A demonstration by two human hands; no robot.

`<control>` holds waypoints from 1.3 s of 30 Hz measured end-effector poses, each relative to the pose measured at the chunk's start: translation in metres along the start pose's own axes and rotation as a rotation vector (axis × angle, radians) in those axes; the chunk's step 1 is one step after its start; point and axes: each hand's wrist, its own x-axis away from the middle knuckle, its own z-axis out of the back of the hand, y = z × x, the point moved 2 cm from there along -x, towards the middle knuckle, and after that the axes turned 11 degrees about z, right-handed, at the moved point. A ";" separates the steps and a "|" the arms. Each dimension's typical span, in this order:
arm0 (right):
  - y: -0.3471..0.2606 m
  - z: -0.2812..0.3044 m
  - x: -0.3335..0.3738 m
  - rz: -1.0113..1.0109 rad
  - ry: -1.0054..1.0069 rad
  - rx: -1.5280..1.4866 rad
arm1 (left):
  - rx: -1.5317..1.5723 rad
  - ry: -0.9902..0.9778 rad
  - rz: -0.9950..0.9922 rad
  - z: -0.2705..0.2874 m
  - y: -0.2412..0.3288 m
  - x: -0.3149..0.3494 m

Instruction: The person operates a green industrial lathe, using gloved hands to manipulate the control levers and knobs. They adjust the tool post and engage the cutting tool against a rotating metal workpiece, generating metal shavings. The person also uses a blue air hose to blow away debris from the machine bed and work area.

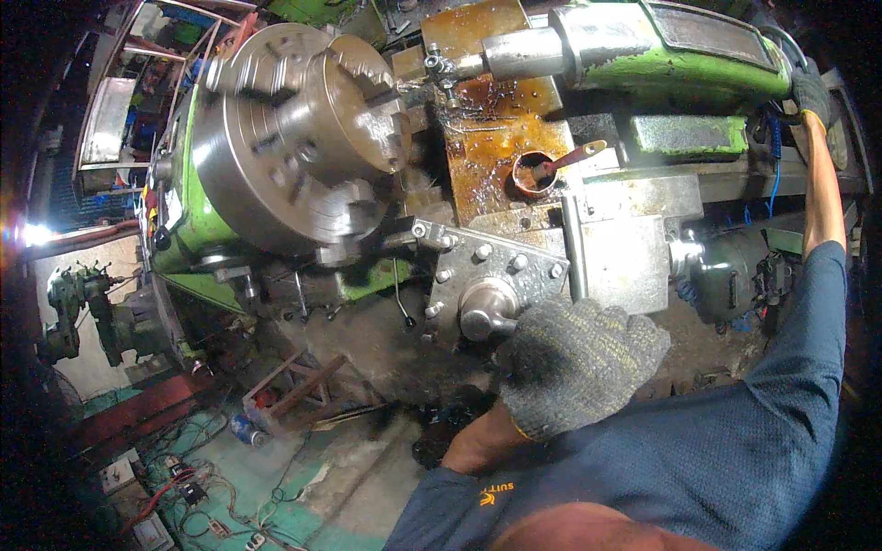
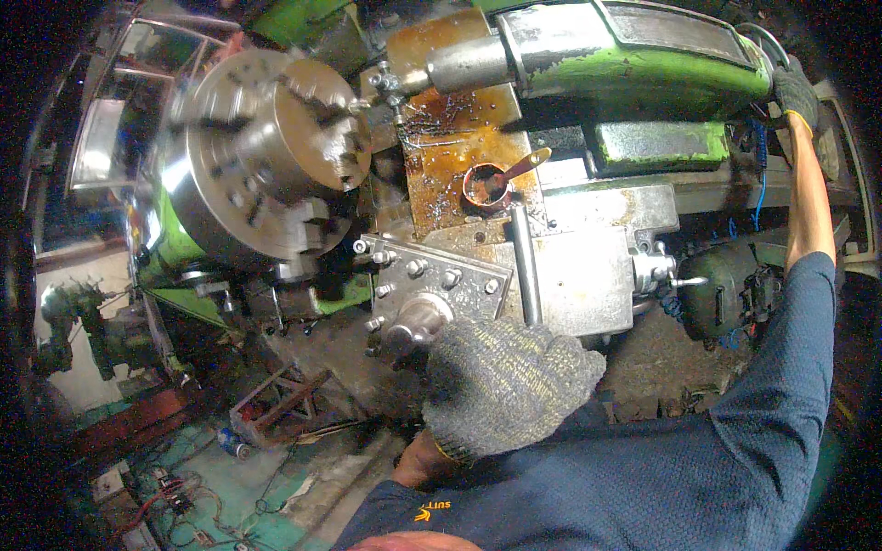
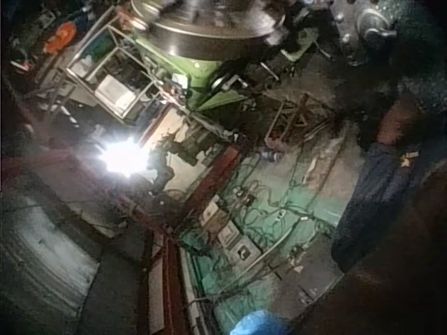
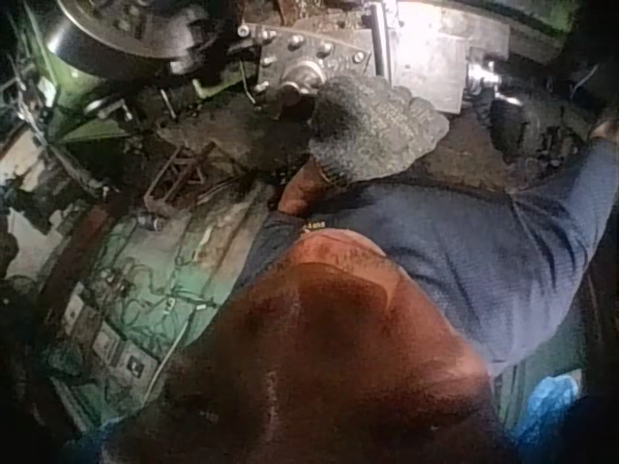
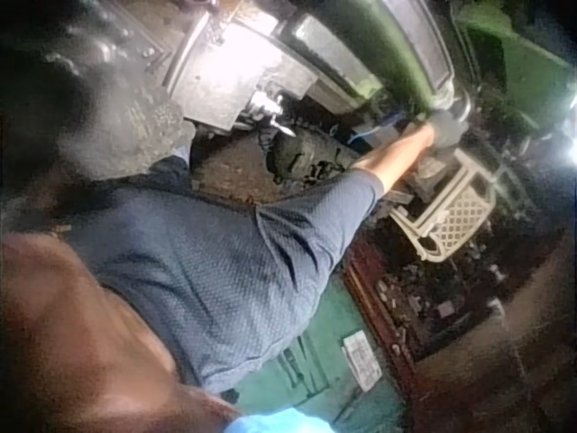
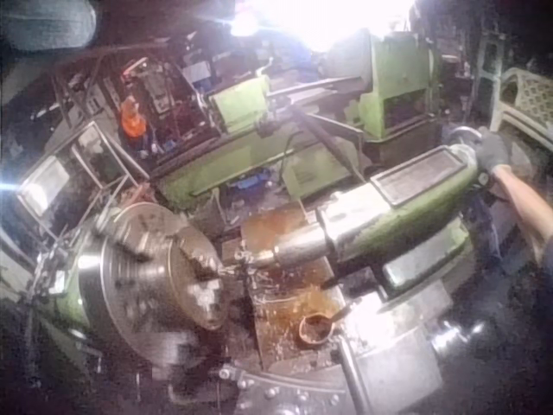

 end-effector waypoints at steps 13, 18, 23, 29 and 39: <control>0.005 0.002 -0.005 -0.024 -0.072 0.038 | 0.023 -0.016 0.026 -0.010 0.000 0.003; 0.003 0.003 -0.002 -0.019 -0.043 0.058 | -0.351 0.024 -0.094 -0.006 -0.001 0.003; 0.009 0.005 -0.021 -0.016 -0.203 0.001 | -0.184 -0.002 0.028 0.001 0.004 -0.001; 0.013 -0.001 -0.011 -0.010 -0.089 -0.054 | -0.249 0.088 -0.027 -0.005 0.003 0.003; 0.012 0.005 -0.009 -0.037 -0.136 0.030 | -0.077 0.100 -0.008 0.001 -0.002 0.001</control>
